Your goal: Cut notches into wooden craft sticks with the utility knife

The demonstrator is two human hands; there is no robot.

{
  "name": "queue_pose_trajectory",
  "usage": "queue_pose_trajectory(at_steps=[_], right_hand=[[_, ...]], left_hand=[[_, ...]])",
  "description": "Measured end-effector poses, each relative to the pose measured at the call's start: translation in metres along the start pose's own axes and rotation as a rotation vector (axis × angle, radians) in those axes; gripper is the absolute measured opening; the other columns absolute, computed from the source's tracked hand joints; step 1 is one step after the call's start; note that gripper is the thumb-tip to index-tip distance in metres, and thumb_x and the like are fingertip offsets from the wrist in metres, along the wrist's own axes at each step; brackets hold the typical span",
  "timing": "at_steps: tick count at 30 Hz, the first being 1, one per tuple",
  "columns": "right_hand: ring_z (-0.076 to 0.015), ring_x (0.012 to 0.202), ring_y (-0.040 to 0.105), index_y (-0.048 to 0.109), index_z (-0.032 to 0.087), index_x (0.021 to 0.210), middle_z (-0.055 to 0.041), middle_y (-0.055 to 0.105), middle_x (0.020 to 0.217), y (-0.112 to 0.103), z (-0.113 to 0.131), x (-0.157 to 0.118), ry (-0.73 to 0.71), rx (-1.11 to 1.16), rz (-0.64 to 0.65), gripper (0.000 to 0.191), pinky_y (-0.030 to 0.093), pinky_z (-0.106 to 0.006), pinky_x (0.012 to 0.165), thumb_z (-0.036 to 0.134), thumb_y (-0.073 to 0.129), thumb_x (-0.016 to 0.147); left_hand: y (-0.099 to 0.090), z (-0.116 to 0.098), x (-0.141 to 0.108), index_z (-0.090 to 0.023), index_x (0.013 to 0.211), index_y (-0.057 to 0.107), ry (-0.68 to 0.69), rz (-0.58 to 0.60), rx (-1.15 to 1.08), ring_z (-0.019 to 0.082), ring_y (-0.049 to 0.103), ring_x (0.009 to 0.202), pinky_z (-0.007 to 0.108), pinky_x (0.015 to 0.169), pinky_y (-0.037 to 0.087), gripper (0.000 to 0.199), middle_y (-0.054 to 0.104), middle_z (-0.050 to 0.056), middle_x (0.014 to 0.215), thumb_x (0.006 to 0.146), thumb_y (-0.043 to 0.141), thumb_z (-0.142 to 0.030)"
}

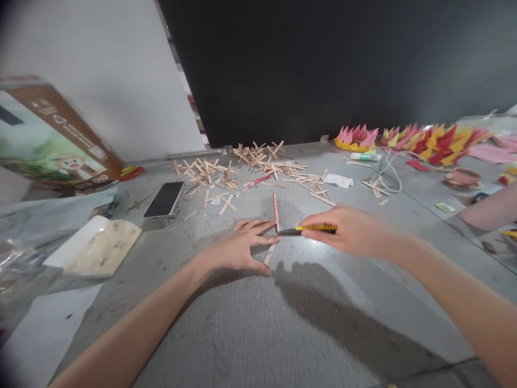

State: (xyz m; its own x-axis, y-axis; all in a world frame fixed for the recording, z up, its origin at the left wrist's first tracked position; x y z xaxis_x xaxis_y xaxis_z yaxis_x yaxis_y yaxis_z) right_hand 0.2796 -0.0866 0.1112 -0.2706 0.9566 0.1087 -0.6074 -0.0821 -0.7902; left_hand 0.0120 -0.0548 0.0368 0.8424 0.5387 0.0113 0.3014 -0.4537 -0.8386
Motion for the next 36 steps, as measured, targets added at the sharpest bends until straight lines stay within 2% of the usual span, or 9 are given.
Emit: queue_pose_trajectory(at_steps=[3, 5, 7, 11, 16, 27, 36], right_hand=[[-0.0206, 0.063, 0.063, 0.077, 0.039, 0.129, -0.0031, 0.077, 0.078, 0.021, 0.002, -0.008, -0.118, -0.27, 0.276, 0.038, 0.045, -0.032, 0.064, 0.057, 0.057, 0.102], [-0.0204, 0.066, 0.067, 0.069, 0.043, 0.14, -0.003, 0.08, 0.085, 0.033, 0.005, -0.009, -0.179, -0.351, 0.343, 0.039, 0.044, -0.031, 0.065, 0.051, 0.05, 0.107], [-0.02, 0.07, 0.07, 0.066, 0.043, 0.143, -0.0031, 0.081, 0.09, 0.044, 0.009, -0.009, -0.259, -0.391, 0.394, 0.04, 0.043, -0.029, 0.065, 0.045, 0.045, 0.11], [-0.0196, 0.074, 0.073, 0.066, 0.038, 0.143, -0.0045, 0.083, 0.092, 0.057, 0.013, -0.004, -0.355, -0.459, 0.352, 0.04, 0.041, -0.027, 0.064, 0.039, 0.043, 0.111], [-0.0187, 0.073, 0.074, 0.064, 0.04, 0.145, -0.003, 0.083, 0.093, 0.064, 0.01, -0.002, -0.373, -0.477, 0.351, 0.04, 0.042, -0.026, 0.065, 0.038, 0.045, 0.11], [-0.019, 0.077, 0.075, 0.068, 0.036, 0.141, -0.0032, 0.084, 0.098, 0.065, 0.007, -0.003, -0.374, -0.479, 0.355, 0.038, 0.045, -0.028, 0.069, 0.038, 0.044, 0.111], [-0.0191, 0.075, 0.075, 0.068, 0.035, 0.141, -0.0037, 0.083, 0.093, 0.066, 0.006, -0.005, -0.428, -0.502, 0.346, 0.038, 0.045, -0.029, 0.067, 0.037, 0.044, 0.111]], left_hand=[[0.003, 0.003, 0.0, -0.038, 0.15, 0.057, 0.007, -0.019, -0.009, 0.039, 0.024, 0.16, 0.063, 0.125, 0.016, 0.084, 0.03, 0.009, 0.173, 0.076, 0.079, -0.073], [0.003, 0.004, 0.001, -0.038, 0.151, 0.056, -0.008, -0.007, -0.01, 0.039, 0.022, 0.16, 0.062, 0.125, 0.015, 0.085, 0.028, 0.007, 0.174, 0.077, 0.078, -0.073], [0.003, 0.003, 0.001, -0.039, 0.152, 0.055, -0.029, 0.019, -0.001, 0.039, 0.02, 0.161, 0.06, 0.127, 0.014, 0.087, 0.026, 0.005, 0.175, 0.077, 0.076, -0.075], [0.0, -0.001, 0.002, -0.039, 0.152, 0.055, -0.05, 0.039, 0.026, 0.037, 0.019, 0.162, 0.057, 0.128, 0.013, 0.085, 0.025, 0.003, 0.175, 0.078, 0.074, -0.077], [0.001, 0.0, 0.002, -0.041, 0.151, 0.057, -0.043, 0.023, 0.031, 0.036, 0.021, 0.161, 0.057, 0.127, 0.014, 0.081, 0.028, 0.003, 0.174, 0.079, 0.074, -0.074], [0.003, 0.002, 0.003, -0.039, 0.151, 0.057, -0.044, 0.021, 0.042, 0.036, 0.02, 0.161, 0.058, 0.126, 0.016, 0.08, 0.027, 0.004, 0.174, 0.081, 0.073, -0.074], [0.002, 0.002, 0.003, -0.038, 0.151, 0.057, -0.045, 0.022, 0.039, 0.036, 0.02, 0.161, 0.059, 0.126, 0.016, 0.081, 0.028, 0.005, 0.174, 0.081, 0.072, -0.075]])
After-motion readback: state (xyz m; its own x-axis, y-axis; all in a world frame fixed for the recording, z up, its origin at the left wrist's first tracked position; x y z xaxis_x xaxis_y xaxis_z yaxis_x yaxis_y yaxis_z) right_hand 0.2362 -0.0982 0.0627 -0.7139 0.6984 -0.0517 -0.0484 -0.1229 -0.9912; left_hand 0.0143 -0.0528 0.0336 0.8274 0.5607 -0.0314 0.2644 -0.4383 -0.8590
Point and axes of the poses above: each hand's wrist, its own x-axis towards the middle knuckle, its own y-axis out of the palm, z = x × y, the point moved 4 cm from there along x, towards the middle knuckle
